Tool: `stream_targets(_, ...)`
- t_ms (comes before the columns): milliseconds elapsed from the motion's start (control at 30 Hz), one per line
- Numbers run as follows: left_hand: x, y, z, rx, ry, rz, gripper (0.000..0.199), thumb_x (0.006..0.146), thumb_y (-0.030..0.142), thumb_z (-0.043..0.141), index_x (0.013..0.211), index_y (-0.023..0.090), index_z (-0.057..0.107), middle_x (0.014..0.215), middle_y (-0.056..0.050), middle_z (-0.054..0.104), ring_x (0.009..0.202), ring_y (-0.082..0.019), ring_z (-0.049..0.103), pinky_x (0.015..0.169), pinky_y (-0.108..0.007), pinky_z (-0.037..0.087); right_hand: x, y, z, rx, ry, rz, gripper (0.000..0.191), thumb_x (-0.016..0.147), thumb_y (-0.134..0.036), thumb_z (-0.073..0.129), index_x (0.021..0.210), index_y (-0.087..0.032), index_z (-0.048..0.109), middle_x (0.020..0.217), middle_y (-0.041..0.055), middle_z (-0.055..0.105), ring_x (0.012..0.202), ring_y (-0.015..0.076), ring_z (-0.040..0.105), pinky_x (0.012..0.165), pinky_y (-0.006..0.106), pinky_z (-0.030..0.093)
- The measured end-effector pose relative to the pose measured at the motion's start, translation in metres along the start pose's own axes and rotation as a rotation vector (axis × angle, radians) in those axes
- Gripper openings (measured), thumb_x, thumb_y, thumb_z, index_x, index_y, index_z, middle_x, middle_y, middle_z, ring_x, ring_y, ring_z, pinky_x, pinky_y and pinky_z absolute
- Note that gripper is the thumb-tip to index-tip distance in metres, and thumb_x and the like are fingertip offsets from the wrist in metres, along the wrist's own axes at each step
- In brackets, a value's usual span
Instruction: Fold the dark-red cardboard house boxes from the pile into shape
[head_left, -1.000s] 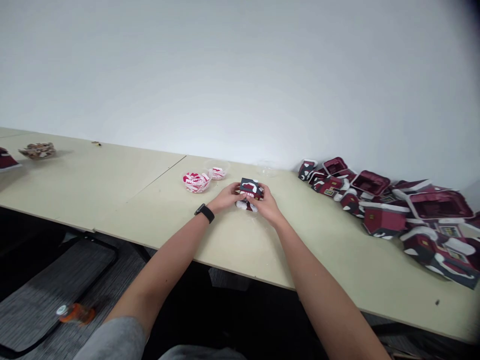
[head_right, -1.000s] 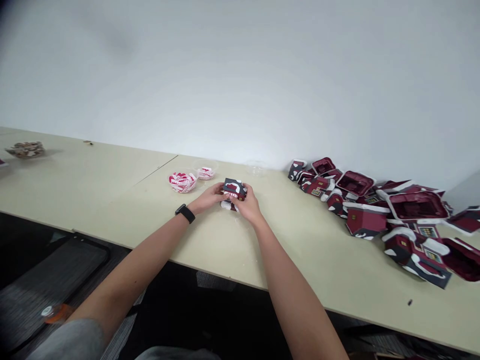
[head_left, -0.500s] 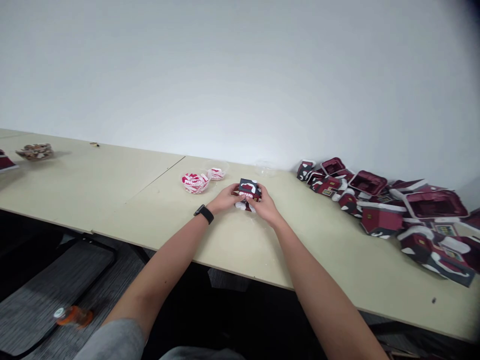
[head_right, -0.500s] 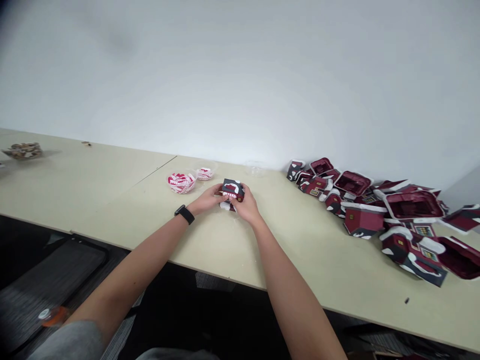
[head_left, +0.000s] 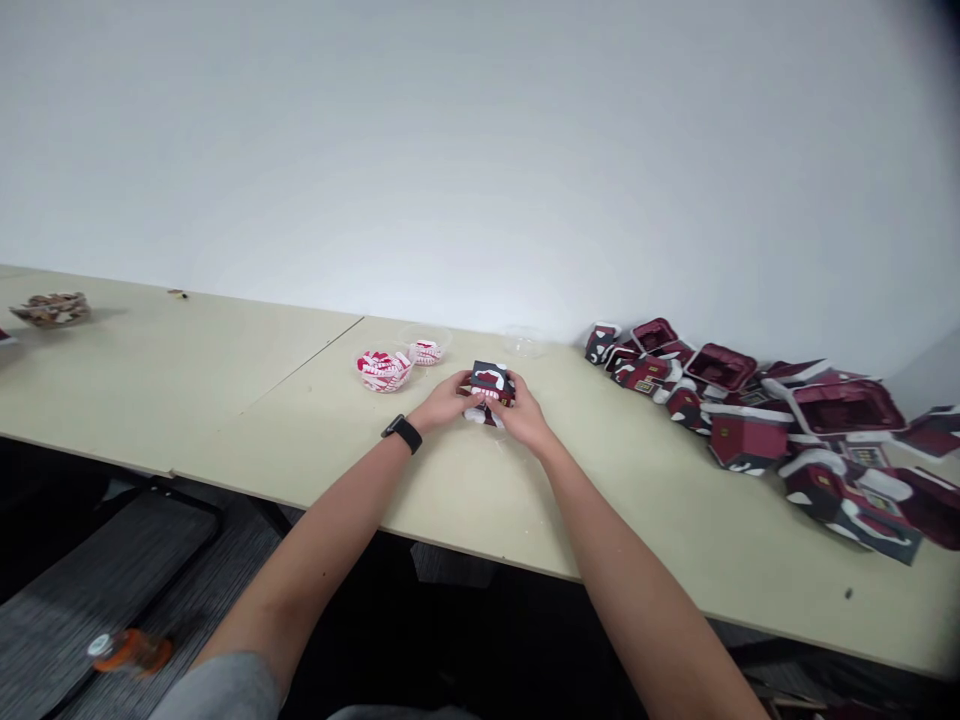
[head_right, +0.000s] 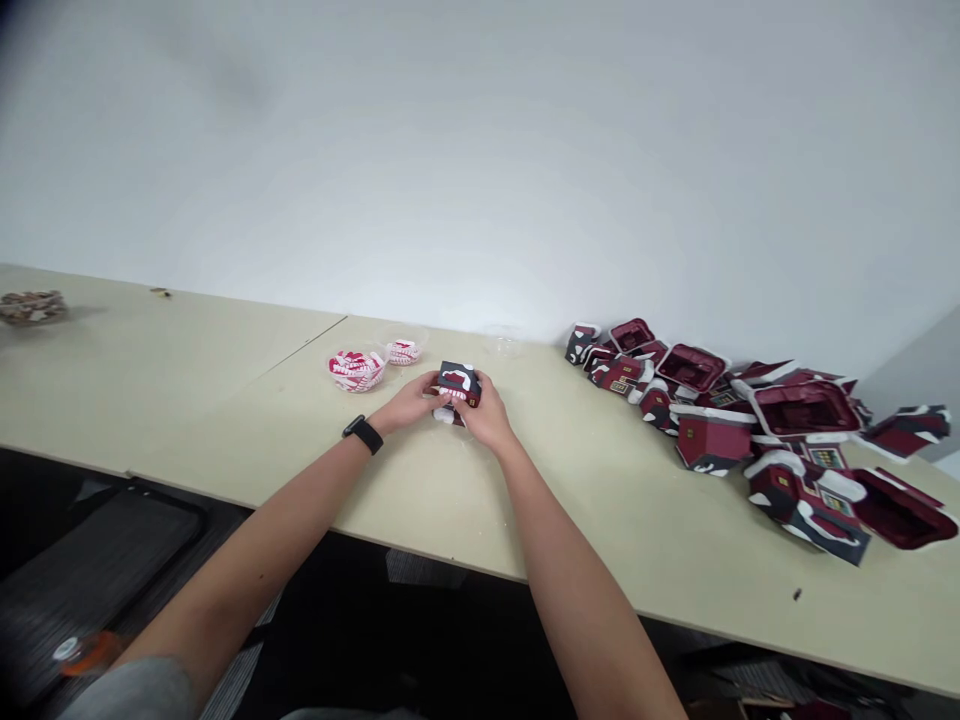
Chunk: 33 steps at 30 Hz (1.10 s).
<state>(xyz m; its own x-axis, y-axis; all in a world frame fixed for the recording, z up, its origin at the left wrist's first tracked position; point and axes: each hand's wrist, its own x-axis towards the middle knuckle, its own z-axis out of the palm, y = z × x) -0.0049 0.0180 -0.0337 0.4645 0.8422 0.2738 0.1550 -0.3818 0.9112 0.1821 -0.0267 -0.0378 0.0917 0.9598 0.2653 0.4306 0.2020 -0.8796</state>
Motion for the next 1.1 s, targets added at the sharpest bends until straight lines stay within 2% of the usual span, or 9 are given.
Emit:
stream_targets(300,-0.0011,-0.0026,-0.0022,0.033,-0.012,0.052,0.066,0.087,0.054,0.074,0.138,0.015,0.06,0.14,-0.018,0.066,0.122,-0.034,0.066,0.105,-0.049,0.053,-0.0032,-0.0041,-0.0004,0.018,-0.023,-0.023,0.067,0.088,-0.032,0.071,0.149,-0.021,0.045,0.146,0.0137,0.063,0.126,0.0268,0.066,0.112,0.047,0.051)
stream_targets(467,-0.0019,-0.0019,-0.0038,0.037,-0.006,0.03,0.069,0.086,0.054,0.074,0.141,0.015,0.058,0.143,-0.019,0.065,0.125,-0.035,0.065,0.108,-0.052,0.051,-0.0004,-0.0017,0.0024,0.008,-0.001,-0.011,0.066,0.088,-0.031,0.072,0.149,-0.023,0.047,0.142,0.0122,0.066,0.125,0.0264,0.067,0.11,0.046,0.053)
stream_targets(633,-0.0041,0.0032,-0.0034,0.06,0.011,0.027,0.063,0.087,0.054,0.073,0.136,0.017,0.061,0.144,-0.018,0.064,0.128,-0.035,0.063,0.109,-0.051,0.05,0.0003,-0.0009,0.0039,0.026,0.0,-0.047,0.065,0.088,-0.03,0.071,0.148,-0.022,0.048,0.144,0.0131,0.064,0.125,0.0262,0.067,0.11,0.046,0.052)
stream_targets(767,-0.0043,0.0048,-0.0032,0.08,0.023,0.013,0.063,0.087,0.052,0.073,0.138,0.016,0.06,0.144,-0.018,0.064,0.126,-0.035,0.064,0.11,-0.052,0.049,0.0,-0.0022,0.0041,0.039,0.01,-0.041,0.065,0.088,-0.03,0.072,0.147,-0.021,0.049,0.144,0.0134,0.064,0.125,0.0256,0.067,0.109,0.043,0.053)
stream_targets(967,0.0017,-0.0016,-0.0042,0.092,0.02,0.032,0.067,0.085,0.056,0.074,0.136,0.015,0.061,0.14,-0.018,0.066,0.123,-0.035,0.065,0.108,-0.052,0.05,0.002,-0.0017,0.0032,0.029,0.027,-0.052,0.066,0.084,-0.028,0.076,0.145,-0.024,0.052,0.141,0.011,0.066,0.125,0.0261,0.066,0.113,0.046,0.05)
stream_targets(1100,0.0045,-0.0019,-0.0048,0.086,0.001,0.023,0.071,0.082,0.058,0.075,0.138,0.016,0.06,0.141,-0.017,0.066,0.121,-0.035,0.066,0.107,-0.052,0.051,0.0033,-0.0025,0.0023,-0.007,0.022,-0.028,0.069,0.085,-0.029,0.075,0.148,-0.021,0.048,0.145,0.0129,0.064,0.129,0.0264,0.064,0.115,0.046,0.047)
